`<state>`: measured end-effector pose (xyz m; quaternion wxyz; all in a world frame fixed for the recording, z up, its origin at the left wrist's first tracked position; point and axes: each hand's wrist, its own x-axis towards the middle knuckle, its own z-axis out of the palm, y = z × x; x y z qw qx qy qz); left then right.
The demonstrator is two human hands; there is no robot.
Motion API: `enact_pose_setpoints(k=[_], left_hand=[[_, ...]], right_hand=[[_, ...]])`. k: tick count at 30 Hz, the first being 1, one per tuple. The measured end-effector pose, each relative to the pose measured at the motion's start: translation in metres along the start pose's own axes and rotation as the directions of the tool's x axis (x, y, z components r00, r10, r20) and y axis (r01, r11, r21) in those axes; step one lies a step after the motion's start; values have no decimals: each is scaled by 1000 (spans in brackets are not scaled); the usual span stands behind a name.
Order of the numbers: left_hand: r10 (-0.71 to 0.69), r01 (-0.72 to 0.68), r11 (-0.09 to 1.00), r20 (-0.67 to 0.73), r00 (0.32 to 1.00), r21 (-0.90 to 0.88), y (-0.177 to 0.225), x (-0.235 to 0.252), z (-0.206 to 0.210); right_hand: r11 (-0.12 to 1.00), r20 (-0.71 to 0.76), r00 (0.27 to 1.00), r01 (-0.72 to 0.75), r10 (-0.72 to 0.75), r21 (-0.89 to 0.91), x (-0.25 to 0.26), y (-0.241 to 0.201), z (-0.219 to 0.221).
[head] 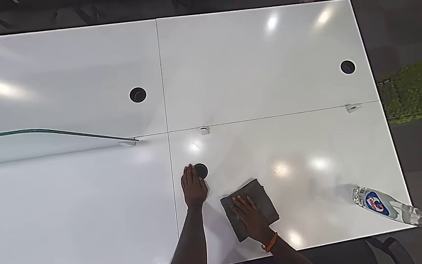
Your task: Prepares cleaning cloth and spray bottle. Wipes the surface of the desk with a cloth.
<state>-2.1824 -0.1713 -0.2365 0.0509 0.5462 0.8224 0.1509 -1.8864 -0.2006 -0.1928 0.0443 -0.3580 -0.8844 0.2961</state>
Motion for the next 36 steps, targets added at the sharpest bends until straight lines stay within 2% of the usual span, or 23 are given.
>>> enact_pose_setpoints(k=[3,6,10,19,24,30,36], left_hand=[[-9,9,1000,7,1000,9,0,1,0],[-16,16,1000,9,1000,11,0,2,0],[-9,9,1000,-2,1000,-5,-1,-1,3],[-25,25,1000,2,1000,2,0,-1,2],[-29,30,999,-13,999,19,1,1,4],[-20,21,1000,-58,998,5,-2,0,9],[-17,17,1000,-39,999,7,1,0,7]], right_hand=[[978,59,990,-120,131,-168,4,4,4],[943,30,980,-183,199,-277,35,5,3],[931,-29,972,-234,235,-279,90,14,-5],[898,-207,932,-346,297,-272,254,48,-51],[908,-310,914,-341,260,-244,317,71,-70],[901,-264,930,-327,254,-285,337,74,-79],[886,-239,929,-347,281,-307,298,59,-62]])
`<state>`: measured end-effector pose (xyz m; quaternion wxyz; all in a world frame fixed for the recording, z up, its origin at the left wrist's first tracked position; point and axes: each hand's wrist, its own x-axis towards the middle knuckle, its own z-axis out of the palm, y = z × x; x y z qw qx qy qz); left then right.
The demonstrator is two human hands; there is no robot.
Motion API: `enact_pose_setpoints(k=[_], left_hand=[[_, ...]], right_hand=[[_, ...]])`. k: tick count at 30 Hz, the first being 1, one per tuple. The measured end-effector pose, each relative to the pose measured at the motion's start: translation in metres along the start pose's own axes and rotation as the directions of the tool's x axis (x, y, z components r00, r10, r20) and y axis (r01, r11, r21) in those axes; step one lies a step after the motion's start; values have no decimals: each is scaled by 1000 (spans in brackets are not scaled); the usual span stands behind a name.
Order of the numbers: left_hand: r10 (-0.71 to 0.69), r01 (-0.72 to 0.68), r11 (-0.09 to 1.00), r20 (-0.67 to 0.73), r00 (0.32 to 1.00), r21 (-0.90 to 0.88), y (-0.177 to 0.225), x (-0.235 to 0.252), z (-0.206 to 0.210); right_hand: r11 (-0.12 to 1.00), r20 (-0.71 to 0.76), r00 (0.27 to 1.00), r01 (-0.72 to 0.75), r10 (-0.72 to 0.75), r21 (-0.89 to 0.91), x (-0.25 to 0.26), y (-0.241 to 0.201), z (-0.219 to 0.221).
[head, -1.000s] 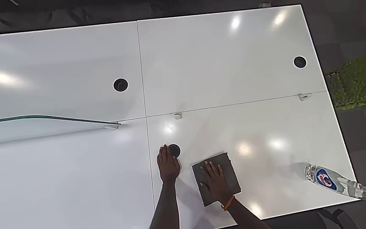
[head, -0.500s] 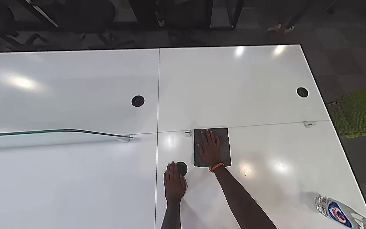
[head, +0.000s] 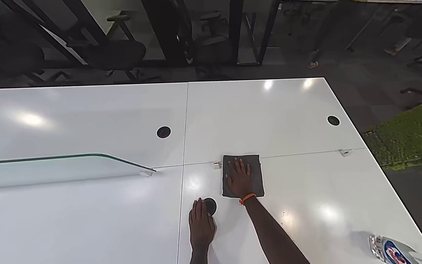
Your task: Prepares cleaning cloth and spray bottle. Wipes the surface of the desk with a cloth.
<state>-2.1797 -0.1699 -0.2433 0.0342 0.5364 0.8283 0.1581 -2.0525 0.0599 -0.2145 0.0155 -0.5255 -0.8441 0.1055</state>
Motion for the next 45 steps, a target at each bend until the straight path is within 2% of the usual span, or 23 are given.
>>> enact_pose_setpoints(k=[7,11,16,20,24,27,32,45], left_hand=[[32,-32,999,-13,999,-31,-4,1,2],[77,-84,990,-65,995,-113,-7,-6,-1],[150,-169,971,-121,981,-170,-7,-8,-5],[137,-148,981,-96,986,-126,2,-37,-14],[164,-164,981,-12,986,-104,19,-73,-14],[231,-225,972,89,969,-73,36,-89,-14],[301,-302,953,217,929,-26,60,-104,-3],[304,-324,945,277,912,30,62,-107,3]], right_hand=[[999,-20,999,-49,49,7,-111,-31,19],[996,9,997,-82,82,22,-203,-50,33],[998,30,998,-49,48,49,-323,-73,50],[994,17,995,-99,98,56,-392,-59,54],[976,-31,976,-216,217,16,-447,-22,51],[964,-73,962,-265,263,-25,-464,7,49],[953,-59,954,-296,293,-66,-448,20,47],[961,-117,958,-271,263,-60,-354,46,32]])
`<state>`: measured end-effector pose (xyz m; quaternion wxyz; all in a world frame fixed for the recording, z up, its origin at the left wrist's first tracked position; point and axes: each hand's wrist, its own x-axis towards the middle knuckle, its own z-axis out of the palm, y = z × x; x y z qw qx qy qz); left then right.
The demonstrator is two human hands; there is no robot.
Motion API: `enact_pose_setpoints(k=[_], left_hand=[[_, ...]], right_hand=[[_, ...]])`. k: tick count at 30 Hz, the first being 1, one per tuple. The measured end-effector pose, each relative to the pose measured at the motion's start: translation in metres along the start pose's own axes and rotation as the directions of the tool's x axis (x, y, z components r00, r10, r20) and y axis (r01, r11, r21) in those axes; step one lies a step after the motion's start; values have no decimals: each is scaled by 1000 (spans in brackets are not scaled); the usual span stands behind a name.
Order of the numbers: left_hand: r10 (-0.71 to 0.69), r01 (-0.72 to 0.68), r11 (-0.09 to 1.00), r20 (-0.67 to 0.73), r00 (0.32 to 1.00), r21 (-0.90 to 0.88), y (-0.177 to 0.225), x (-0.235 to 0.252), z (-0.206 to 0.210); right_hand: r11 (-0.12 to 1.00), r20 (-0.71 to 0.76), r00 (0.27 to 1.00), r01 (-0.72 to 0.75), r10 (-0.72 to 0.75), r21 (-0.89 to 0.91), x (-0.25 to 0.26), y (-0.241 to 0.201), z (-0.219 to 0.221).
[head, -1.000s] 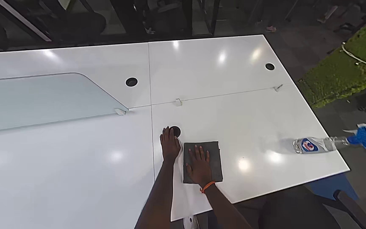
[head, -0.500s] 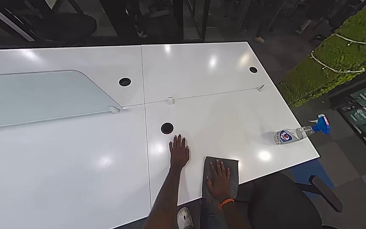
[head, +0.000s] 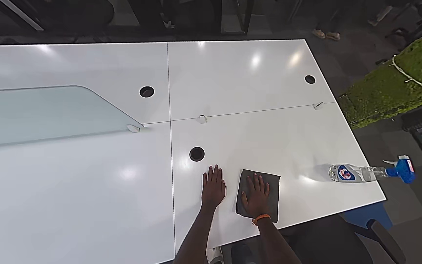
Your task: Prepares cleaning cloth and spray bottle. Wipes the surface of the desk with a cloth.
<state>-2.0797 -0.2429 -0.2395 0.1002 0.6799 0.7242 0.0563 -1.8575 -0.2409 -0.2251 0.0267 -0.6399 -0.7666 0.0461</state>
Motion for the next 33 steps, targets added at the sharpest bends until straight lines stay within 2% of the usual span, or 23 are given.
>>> enact_pose_setpoints(k=[7,17,22,27,33], left_hand=[[0,0,1000,-40,999,0,0,1,-2],[-34,34,999,-19,999,10,2,1,-6],[-35,35,999,-14,999,18,0,2,-3],[-34,34,999,-37,999,11,-2,1,-4],[-36,36,999,-48,998,-3,-2,1,-3]], right_hand=[[999,6,1000,27,-28,19,91,-6,-4],[999,14,1000,25,-25,37,216,-32,-8],[985,-24,986,-166,168,51,275,-55,-9],[922,-40,922,-384,386,45,328,-76,-9],[848,-41,847,-527,530,66,372,-92,-17]])
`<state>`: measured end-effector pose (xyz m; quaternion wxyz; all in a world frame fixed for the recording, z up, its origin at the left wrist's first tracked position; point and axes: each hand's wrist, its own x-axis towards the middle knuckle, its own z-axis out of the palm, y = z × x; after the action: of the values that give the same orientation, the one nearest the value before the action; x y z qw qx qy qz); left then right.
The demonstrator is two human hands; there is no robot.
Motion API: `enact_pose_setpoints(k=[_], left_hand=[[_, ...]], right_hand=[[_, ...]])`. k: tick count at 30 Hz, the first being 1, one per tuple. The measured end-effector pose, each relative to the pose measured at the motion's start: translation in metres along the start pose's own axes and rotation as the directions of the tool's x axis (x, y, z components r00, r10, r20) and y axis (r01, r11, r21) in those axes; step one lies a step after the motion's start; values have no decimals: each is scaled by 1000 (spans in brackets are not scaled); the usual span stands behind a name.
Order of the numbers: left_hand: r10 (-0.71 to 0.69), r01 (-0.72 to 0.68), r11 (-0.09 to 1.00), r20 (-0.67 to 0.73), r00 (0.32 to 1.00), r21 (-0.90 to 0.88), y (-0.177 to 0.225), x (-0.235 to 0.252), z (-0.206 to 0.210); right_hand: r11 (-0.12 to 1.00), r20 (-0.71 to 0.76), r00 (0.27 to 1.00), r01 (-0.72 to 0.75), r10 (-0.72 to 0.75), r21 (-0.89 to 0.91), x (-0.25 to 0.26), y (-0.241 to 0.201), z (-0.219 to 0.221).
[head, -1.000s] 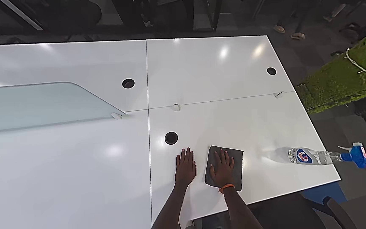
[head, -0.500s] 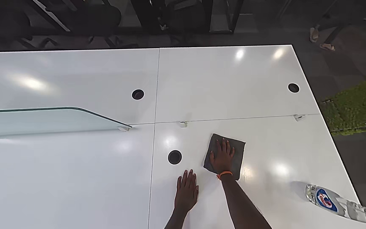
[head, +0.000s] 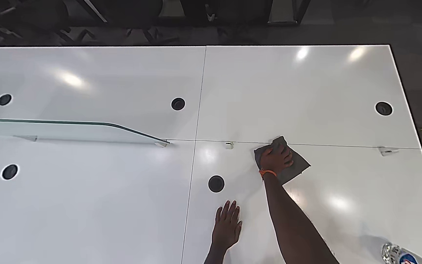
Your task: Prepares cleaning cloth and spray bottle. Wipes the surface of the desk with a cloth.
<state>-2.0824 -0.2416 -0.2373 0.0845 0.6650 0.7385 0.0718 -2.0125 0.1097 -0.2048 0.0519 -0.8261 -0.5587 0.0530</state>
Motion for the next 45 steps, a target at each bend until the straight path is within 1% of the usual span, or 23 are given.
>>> enact_pose_setpoints(k=[3,5,7,8,9,11,13,16,19,21,22,24,26,29,32,35,37,38,41,42,43,44,45], left_hand=[[-2,2,1000,-6,1000,-16,0,2,-2],[-2,2,1000,5,1000,-29,0,1,-4],[-3,4,999,15,1000,-41,1,2,-5],[-5,5,999,15,1000,-46,1,1,-5],[-3,4,999,14,1000,-53,1,2,-5],[-2,3,998,13,1000,-65,0,2,-6],[-4,5,997,19,1000,-76,0,1,-6],[2,-3,997,-11,1000,-80,-1,1,-4],[8,-10,997,-30,1000,-74,-1,2,-2],[11,-14,998,-41,999,-65,-2,2,-3],[11,-14,998,-42,999,-63,-3,1,-3],[12,-15,998,-45,999,-56,-3,1,-2],[15,-18,999,-49,999,-51,-4,1,-1],[19,-22,999,-65,998,-40,-4,1,1],[7,-11,998,-63,998,-56,-5,1,2],[10,-16,997,-81,997,-76,-5,0,4],[14,-20,997,-76,997,-79,-6,1,4],[13,-18,996,-67,998,-84,-7,1,3],[9,-13,997,-49,999,-75,-7,-1,3],[10,-14,997,-50,999,-73,-7,-1,4],[13,-17,997,-57,998,-75,-7,0,4],[14,-19,997,-62,998,-77,-7,0,4],[15,-21,997,-69,998,-77,-7,0,4]], right_hand=[[999,-41,999,-34,35,27,14,-13,0],[997,-37,998,-47,50,63,23,-22,0],[996,-51,998,-28,32,85,33,-32,3],[996,-67,998,16,-10,92,37,-37,7],[991,-80,993,93,-85,99,39,-43,11],[949,-46,954,301,-298,97,38,-55,14],[849,4,853,519,-522,98,27,-68,14],[651,25,655,746,-755,141,3,-74,23],[477,34,482,850,-876,223,-16,-61,28],[370,36,378,876,-925,309,-28,-35,22],[333,36,341,880,-939,340,-31,-19,21],[305,78,298,872,-951,382,-34,12,12],[329,120,307,854,-944,404,-39,45,5],[389,107,384,803,-917,452,-64,94,5],[388,61,418,767,-907,511,-111,142,1],[369,49,412,749,-910,551,-174,198,-5],[370,101,385,733,-917,571,-211,235,-15],[362,129,356,733,-926,576,-227,254,-20],[288,180,225,735,-958,614,-256,303,-36],[286,204,202,734,-958,616,-261,315,-45],[296,195,224,749,-955,593,-267,325,-53],[332,160,292,772,-943,542,-275,334,-59],[403,124,393,788,-911,466,-283,342,-65]])
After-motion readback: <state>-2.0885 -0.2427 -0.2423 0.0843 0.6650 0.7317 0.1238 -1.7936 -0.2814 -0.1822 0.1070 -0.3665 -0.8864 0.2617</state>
